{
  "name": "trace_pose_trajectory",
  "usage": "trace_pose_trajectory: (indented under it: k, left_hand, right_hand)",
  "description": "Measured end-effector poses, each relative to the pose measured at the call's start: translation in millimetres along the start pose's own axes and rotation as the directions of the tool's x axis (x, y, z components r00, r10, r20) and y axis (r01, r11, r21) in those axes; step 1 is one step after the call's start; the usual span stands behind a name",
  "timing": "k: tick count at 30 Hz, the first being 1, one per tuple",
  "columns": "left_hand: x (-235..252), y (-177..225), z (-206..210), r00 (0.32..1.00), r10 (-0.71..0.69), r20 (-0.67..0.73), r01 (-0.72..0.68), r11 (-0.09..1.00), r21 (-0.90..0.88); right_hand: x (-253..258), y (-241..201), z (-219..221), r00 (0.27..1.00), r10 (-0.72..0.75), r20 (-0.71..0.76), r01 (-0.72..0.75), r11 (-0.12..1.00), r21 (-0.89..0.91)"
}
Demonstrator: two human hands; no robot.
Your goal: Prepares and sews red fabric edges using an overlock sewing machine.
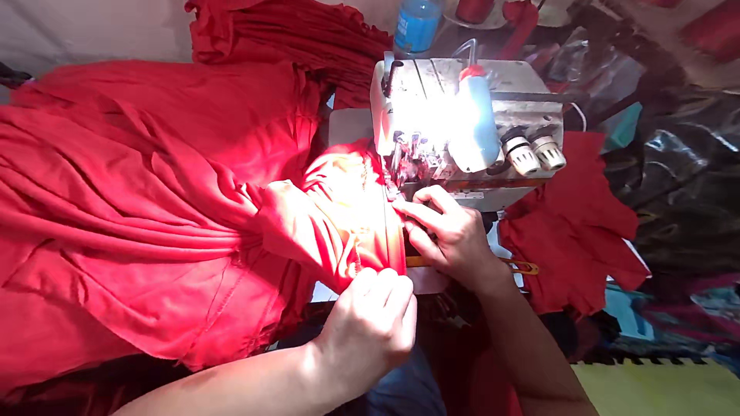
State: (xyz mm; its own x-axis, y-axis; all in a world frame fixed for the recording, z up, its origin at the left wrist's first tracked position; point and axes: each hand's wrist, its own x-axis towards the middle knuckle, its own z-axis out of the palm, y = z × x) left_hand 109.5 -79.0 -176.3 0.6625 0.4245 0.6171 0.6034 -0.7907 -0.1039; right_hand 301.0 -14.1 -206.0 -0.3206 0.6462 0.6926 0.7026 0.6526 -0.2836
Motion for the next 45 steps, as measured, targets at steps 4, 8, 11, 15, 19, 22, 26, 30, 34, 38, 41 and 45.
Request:
trace_pose_trajectory:
  k: [4, 8, 11, 15, 19, 22, 26, 30, 34, 38, 41, 45]
  left_hand:
    - [-3, -1, 5, 0.999, -0.016, -0.029, 0.015, 1.000, -0.008]
    - [-24, 1, 8, 0.993, -0.084, -0.077, 0.086, 0.996, 0.025]
    - [-54, 16, 17, 0.986, -0.130, -0.105, 0.124, 0.991, -0.058]
    - [-109, 54, 46, 0.972, -0.215, 0.093, 0.234, 0.890, -0.391]
    - [-136, 76, 72, 0.896, -0.334, 0.292, 0.444, 0.678, -0.587]
    - [-119, 72, 83, 0.916, -0.339, 0.213, 0.398, 0.718, -0.571]
    - [-98, 68, 102, 0.928, -0.334, 0.163, 0.365, 0.739, -0.566]
    - [-75, 74, 126, 0.969, -0.179, -0.170, 0.123, 0.946, -0.299]
    - [-58, 79, 127, 0.957, -0.238, -0.163, 0.174, 0.927, -0.333]
    - [-51, 76, 92, 0.923, -0.366, 0.119, 0.370, 0.758, -0.538]
    - [-35, 57, 62, 0.882, -0.277, 0.381, 0.464, 0.652, -0.600]
    - [0, 25, 42, 0.750, 0.038, 0.660, 0.592, 0.408, -0.696]
  right_hand:
    - [-20, 2, -19, 0.994, 0.106, 0.015, -0.106, 0.994, 0.039]
    - [-69, 19, -67, 0.940, 0.336, 0.065, -0.330, 0.940, -0.089]
    - [-99, 33, -95, 0.795, 0.533, 0.291, -0.502, 0.846, -0.177]
    - [-113, 46, -96, 0.700, 0.559, 0.444, -0.542, 0.821, -0.179]
    - [-109, 46, -98, 0.652, 0.571, 0.499, -0.533, 0.813, -0.233]
    - [-102, 48, -102, 0.566, 0.588, 0.577, -0.558, 0.789, -0.257]
    - [-87, 49, -103, 0.452, 0.600, 0.660, -0.584, 0.758, -0.290]
    - [-71, 48, -104, 0.304, 0.611, 0.731, -0.610, 0.714, -0.343]
    - [-62, 45, -107, 0.252, 0.620, 0.743, -0.631, 0.687, -0.360]
    - [-66, 43, -112, 0.269, 0.620, 0.737, -0.638, 0.688, -0.346]
    - [-72, 42, -112, 0.283, 0.665, 0.691, -0.643, 0.666, -0.377]
    - [-66, 30, -116, 0.276, 0.779, 0.563, -0.599, 0.598, -0.533]
